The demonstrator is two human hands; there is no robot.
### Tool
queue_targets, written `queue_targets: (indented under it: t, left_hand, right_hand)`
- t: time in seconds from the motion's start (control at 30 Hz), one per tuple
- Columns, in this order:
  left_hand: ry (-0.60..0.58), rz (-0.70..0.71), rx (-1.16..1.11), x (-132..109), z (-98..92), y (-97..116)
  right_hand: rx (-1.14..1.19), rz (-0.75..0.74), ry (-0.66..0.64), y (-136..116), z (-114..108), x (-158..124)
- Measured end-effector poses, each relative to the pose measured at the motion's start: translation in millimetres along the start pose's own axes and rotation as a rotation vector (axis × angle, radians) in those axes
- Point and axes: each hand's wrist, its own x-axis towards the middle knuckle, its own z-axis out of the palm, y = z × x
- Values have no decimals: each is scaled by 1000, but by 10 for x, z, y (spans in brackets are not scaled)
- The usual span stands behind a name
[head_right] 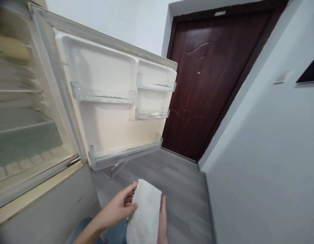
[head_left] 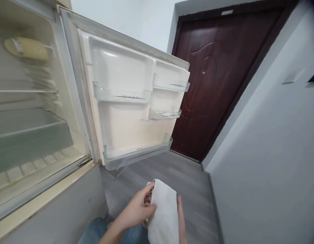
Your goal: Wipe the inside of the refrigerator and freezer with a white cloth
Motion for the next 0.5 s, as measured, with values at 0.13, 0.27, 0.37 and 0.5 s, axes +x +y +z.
queue_targets:
  t: [0.13, 0.27, 0.37, 0.5]
  left_hand:
    - [143, 2, 28, -26, -236, -92]
    - [362, 22, 52, -82, -390, -268]
    - [494, -9, 125, -187, -561, -598]
    - [618, -195, 278, -437, -783, -1140]
  right_hand:
    - [59, 153, -87, -3, 38, -37]
    - [48, 225, -44, -26, 74, -59]
    - [-6, 194, 50, -71, 43, -15]
    - [-102, 113, 146, -120, -118, 107]
